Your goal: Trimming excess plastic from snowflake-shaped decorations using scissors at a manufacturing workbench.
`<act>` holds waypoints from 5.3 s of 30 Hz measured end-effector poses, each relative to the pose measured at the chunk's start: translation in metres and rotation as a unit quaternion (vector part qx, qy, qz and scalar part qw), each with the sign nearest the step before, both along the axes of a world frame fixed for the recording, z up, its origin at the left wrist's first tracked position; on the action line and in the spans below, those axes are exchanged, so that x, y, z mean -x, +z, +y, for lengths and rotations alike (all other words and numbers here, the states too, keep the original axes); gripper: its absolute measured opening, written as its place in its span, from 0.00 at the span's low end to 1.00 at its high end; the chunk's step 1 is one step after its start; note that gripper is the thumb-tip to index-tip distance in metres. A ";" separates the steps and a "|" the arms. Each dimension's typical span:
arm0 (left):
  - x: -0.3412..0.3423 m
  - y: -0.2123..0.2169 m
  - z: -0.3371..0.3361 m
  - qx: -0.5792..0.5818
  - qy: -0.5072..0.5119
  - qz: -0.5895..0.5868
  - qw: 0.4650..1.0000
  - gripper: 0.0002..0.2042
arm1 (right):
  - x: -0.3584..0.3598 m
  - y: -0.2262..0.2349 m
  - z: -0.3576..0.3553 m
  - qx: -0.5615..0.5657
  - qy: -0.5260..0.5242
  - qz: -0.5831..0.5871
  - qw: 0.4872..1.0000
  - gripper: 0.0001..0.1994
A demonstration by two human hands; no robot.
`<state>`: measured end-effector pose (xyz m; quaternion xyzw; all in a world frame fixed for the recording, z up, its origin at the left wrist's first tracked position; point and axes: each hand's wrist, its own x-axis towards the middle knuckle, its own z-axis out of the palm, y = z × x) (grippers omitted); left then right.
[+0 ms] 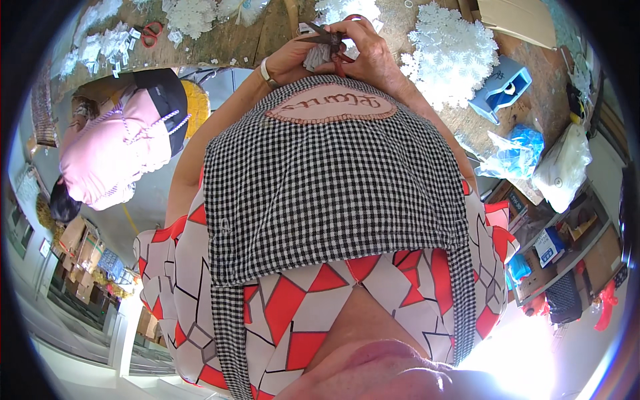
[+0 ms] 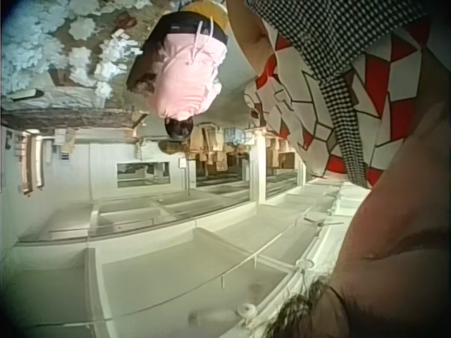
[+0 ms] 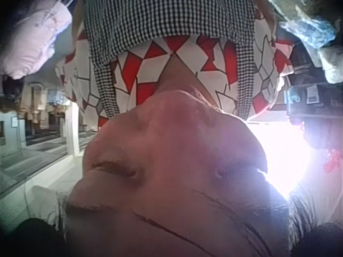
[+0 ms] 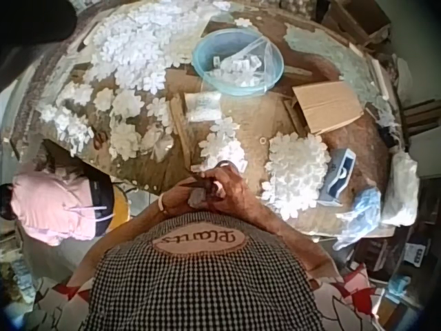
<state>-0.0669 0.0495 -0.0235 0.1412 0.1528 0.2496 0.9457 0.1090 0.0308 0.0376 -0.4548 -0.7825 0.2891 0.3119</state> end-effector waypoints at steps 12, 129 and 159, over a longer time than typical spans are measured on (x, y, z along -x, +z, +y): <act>-0.008 0.031 -0.001 0.005 -0.030 0.051 0.998 0.21 | -0.015 0.006 0.005 0.166 0.026 0.070 0.983 0.27; -0.033 0.088 -0.001 0.010 0.045 0.148 0.988 0.12 | -0.016 0.074 0.010 0.128 0.091 0.036 0.987 0.29; -0.040 0.096 0.004 -0.002 -0.057 0.077 0.995 0.11 | -0.022 0.059 0.001 0.323 0.014 0.312 0.893 0.18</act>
